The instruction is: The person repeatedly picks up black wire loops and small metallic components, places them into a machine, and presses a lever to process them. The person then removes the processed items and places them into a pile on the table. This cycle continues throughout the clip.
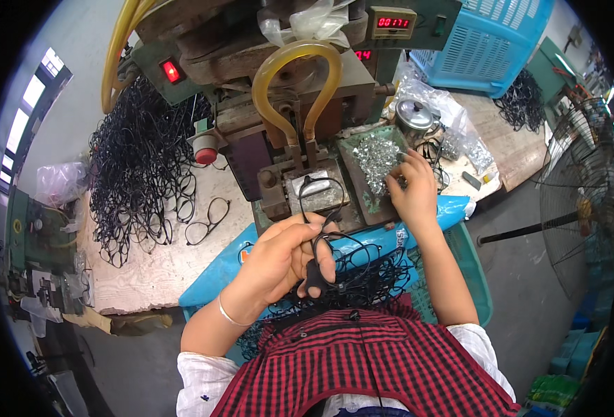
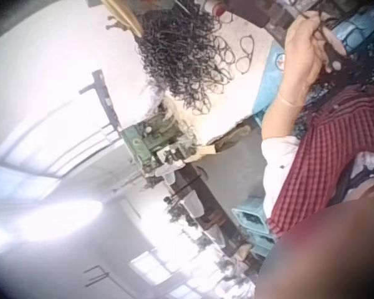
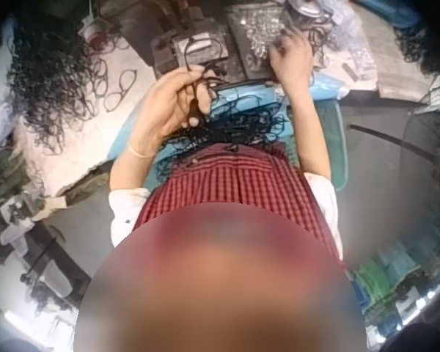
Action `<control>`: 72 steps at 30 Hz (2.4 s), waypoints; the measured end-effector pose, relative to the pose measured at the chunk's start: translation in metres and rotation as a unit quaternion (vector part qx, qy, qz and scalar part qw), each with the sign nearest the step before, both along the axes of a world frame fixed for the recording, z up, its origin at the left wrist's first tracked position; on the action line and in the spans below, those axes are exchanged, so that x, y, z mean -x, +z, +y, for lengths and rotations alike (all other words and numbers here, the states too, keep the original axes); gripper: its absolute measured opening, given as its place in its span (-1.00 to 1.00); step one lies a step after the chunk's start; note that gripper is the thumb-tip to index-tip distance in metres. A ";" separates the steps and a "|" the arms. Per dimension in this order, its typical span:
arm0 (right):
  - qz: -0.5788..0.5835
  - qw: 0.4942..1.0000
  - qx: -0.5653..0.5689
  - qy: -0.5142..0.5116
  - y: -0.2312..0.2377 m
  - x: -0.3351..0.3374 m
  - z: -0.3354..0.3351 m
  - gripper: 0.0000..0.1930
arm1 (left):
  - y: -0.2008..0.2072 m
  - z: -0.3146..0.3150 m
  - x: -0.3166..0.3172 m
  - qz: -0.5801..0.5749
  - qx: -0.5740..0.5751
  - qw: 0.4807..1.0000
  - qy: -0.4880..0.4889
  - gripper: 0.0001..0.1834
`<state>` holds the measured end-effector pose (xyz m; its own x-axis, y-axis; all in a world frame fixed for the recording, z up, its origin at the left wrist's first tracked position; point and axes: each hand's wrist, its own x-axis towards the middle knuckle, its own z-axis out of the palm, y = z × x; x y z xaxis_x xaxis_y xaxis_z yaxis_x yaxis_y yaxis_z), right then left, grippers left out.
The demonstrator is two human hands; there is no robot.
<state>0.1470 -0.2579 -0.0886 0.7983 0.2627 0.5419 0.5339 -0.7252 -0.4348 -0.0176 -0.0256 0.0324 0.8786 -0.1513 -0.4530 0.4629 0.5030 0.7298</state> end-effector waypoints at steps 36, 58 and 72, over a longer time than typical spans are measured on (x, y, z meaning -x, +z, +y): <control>0.172 0.934 -0.284 0.132 0.067 0.042 0.024 -0.88 | -0.135 0.139 0.033 -0.157 -0.672 0.640 0.338 -0.91; 0.277 0.838 -0.404 0.241 0.092 0.074 0.095 -0.52 | -0.001 0.047 -0.009 -0.553 -0.251 0.694 0.388 -0.82; -0.035 0.999 0.012 -0.020 -0.012 -0.009 0.036 -0.86 | -0.032 0.024 -0.015 -0.682 -0.618 0.387 0.047 -0.81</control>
<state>0.1559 -0.2221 -0.1001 0.7686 0.2438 0.5915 0.5323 -0.7566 -0.3799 -0.0030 -0.0012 0.0007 0.4022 -0.4981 0.7682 -0.7560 -0.6540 -0.0282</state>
